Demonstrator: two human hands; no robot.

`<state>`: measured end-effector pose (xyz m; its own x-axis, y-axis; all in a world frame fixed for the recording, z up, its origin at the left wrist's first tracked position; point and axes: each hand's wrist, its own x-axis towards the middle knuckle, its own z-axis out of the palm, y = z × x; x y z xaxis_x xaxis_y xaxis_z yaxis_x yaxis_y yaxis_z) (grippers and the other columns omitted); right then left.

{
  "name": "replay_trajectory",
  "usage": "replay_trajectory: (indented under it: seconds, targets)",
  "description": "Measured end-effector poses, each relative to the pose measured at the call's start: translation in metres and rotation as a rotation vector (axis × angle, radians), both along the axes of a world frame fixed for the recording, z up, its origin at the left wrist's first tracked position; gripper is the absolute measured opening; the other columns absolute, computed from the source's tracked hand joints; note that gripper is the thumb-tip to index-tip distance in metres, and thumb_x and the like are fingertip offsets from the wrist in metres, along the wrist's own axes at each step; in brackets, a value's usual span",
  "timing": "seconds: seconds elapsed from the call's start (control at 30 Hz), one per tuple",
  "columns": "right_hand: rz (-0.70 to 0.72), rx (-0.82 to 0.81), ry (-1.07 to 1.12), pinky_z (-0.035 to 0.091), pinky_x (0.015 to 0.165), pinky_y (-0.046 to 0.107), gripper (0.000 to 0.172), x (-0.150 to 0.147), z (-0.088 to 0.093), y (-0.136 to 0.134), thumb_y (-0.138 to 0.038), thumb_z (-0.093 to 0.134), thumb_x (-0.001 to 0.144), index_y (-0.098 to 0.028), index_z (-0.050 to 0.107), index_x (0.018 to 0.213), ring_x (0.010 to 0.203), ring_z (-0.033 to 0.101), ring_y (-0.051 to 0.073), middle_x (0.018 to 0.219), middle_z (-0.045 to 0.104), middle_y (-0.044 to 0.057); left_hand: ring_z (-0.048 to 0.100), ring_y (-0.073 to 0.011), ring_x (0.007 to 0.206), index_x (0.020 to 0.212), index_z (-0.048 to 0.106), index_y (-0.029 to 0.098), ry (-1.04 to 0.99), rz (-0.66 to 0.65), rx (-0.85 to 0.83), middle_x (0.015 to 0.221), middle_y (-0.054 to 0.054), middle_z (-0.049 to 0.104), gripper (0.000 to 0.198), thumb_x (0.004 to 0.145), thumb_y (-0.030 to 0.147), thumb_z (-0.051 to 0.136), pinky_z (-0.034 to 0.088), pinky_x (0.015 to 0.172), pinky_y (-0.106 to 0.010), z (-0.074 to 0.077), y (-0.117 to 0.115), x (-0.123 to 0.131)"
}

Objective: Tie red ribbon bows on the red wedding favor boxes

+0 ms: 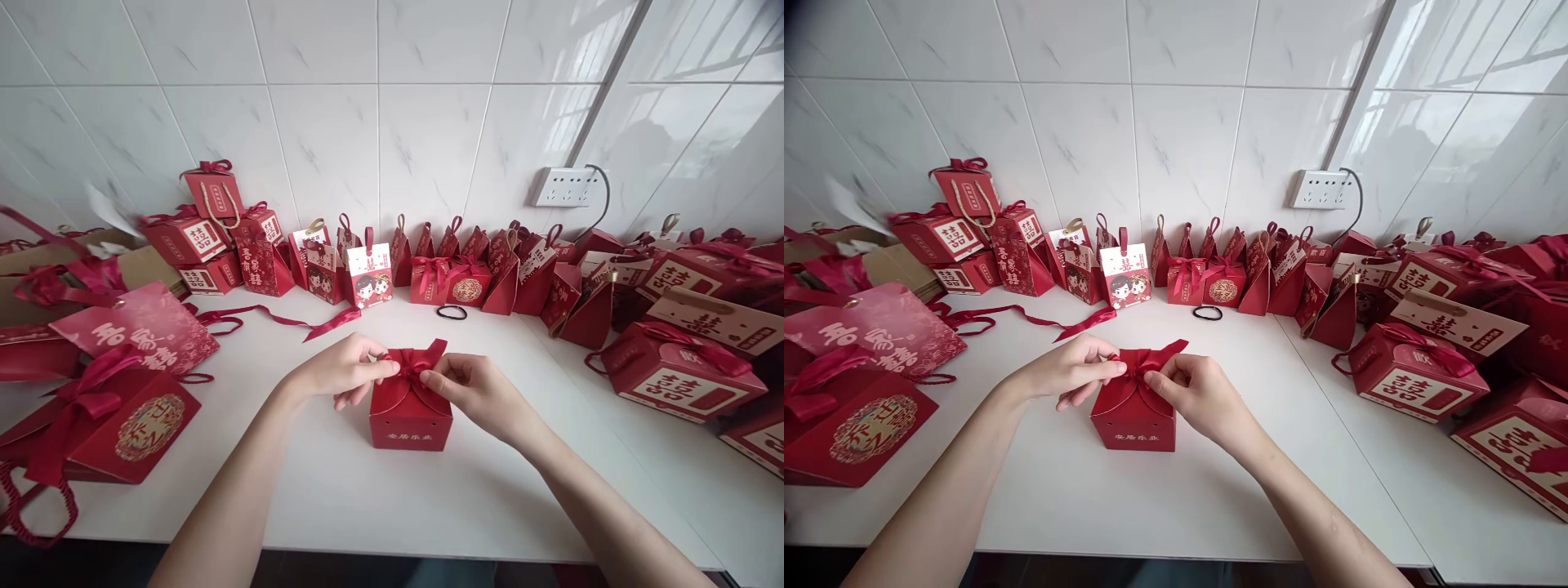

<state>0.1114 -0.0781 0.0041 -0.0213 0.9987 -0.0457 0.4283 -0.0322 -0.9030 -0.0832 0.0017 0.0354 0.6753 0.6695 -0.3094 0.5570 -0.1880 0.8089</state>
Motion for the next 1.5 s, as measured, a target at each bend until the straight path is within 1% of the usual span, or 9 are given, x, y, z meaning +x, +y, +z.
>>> replay_trajectory:
  seconds: [0.13, 0.27, 0.47, 0.63, 0.9, 1.07, 1.23, 1.37, 1.5]
  targets:
    - [0.049, -0.028, 0.099, 0.027, 0.053, 0.025, 0.034, 0.008, 0.001, 0.004, -0.05, 0.059, 0.074, -0.017, 0.053, 0.065, 0.056, 0.036, 0.01, 0.062, 0.047, -0.002, 0.049, -0.0085, 0.035, 0.055, 0.047, 0.017, -0.098, -0.045, -0.008, 0.037, 0.003, 0.053, 0.033, 0.084, 0.032, 0.051, 0.037, 0.041, -0.018, -0.005, 0.004, 0.001]
    - [0.084, -0.089, 0.168, 0.026, 0.054, 0.025, 0.034, 0.022, 0.005, 0.009, -0.048, 0.061, 0.071, -0.018, 0.048, 0.06, 0.057, 0.032, 0.01, 0.059, 0.04, -0.004, 0.056, -0.0087, 0.046, 0.053, 0.05, 0.015, -0.181, -0.053, 0.016, 0.044, 0.001, 0.059, 0.033, 0.083, 0.028, 0.052, 0.045, 0.054, -0.019, -0.008, 0.006, 0.003]
    - [0.073, -0.062, 0.131, 0.028, 0.057, 0.026, 0.043, 0.02, 0.007, 0.005, -0.056, 0.054, 0.079, -0.018, 0.045, 0.062, 0.059, 0.035, 0.01, 0.061, 0.041, -0.004, 0.059, -0.0117, 0.047, 0.057, 0.053, 0.015, -0.146, -0.019, -0.072, 0.049, -0.001, 0.061, 0.028, 0.082, 0.028, 0.053, 0.044, 0.048, -0.02, -0.008, 0.001, 0.008]
    - [0.086, -0.11, 0.085, 0.029, 0.054, 0.025, 0.045, 0.02, 0.003, 0.006, -0.06, 0.061, 0.074, -0.016, 0.052, 0.065, 0.058, 0.039, 0.01, 0.062, 0.048, -0.002, 0.06, -0.0117, 0.048, 0.056, 0.053, 0.015, -0.182, -0.021, -0.106, 0.052, 0.0, 0.061, 0.031, 0.083, 0.03, 0.052, 0.048, 0.054, -0.023, -0.009, 0.002, 0.008]
    - [0.266, -0.245, 0.523, 0.031, 0.056, 0.025, 0.042, 0.042, -0.002, 0.018, -0.049, 0.074, 0.068, -0.016, 0.05, 0.062, 0.052, 0.034, 0.006, 0.054, 0.04, -0.007, 0.058, -0.0117, 0.057, 0.053, 0.055, 0.016, -0.222, -0.095, -0.018, 0.055, -0.001, 0.062, 0.032, 0.083, 0.028, 0.051, 0.046, 0.062, -0.023, -0.01, 0.006, 0.005]
    - [0.21, -0.191, 0.401, 0.034, 0.059, 0.027, 0.043, 0.033, 0.001, 0.017, -0.056, 0.07, 0.069, -0.014, 0.056, 0.068, 0.057, 0.041, 0.008, 0.063, 0.049, -0.003, 0.053, -0.0114, 0.057, 0.056, 0.053, 0.016, -0.2, -0.052, 0.043, 0.056, 0.001, 0.056, 0.03, 0.081, 0.033, 0.054, 0.042, 0.059, -0.023, -0.012, 0.006, 0.008]
    - [0.148, -0.156, 0.186, 0.033, 0.059, 0.027, 0.05, 0.028, 0.005, 0.014, -0.061, 0.072, 0.061, -0.014, 0.055, 0.07, 0.062, 0.045, 0.011, 0.066, 0.051, -0.002, 0.051, -0.0117, 0.056, 0.064, 0.049, 0.018, -0.213, 0.012, 0.126, 0.055, 0.004, 0.049, 0.034, 0.085, 0.044, 0.049, 0.039, 0.057, -0.024, -0.017, 0.005, 0.011]
    - [0.228, -0.115, 0.155, 0.032, 0.057, 0.026, 0.046, 0.035, 0.005, 0.015, -0.059, 0.067, 0.068, -0.016, 0.051, 0.063, 0.058, 0.038, 0.009, 0.061, 0.045, -0.004, 0.049, -0.0105, 0.053, 0.06, 0.042, 0.018, -0.195, -0.011, 0.192, 0.053, 0.004, 0.047, 0.038, 0.087, 0.044, 0.046, 0.036, 0.055, -0.023, -0.02, 0.006, 0.012]
    - [0.298, -0.102, 0.243, 0.038, 0.06, 0.026, 0.044, 0.037, 0.003, 0.014, -0.052, 0.075, 0.063, -0.015, 0.056, 0.077, 0.066, 0.047, 0.012, 0.073, 0.055, 0.0, 0.049, -0.0105, 0.052, 0.059, 0.041, 0.018, -0.208, -0.013, 0.174, 0.054, 0.004, 0.047, 0.038, 0.086, 0.045, 0.047, 0.038, 0.055, -0.023, -0.02, 0.007, 0.011]
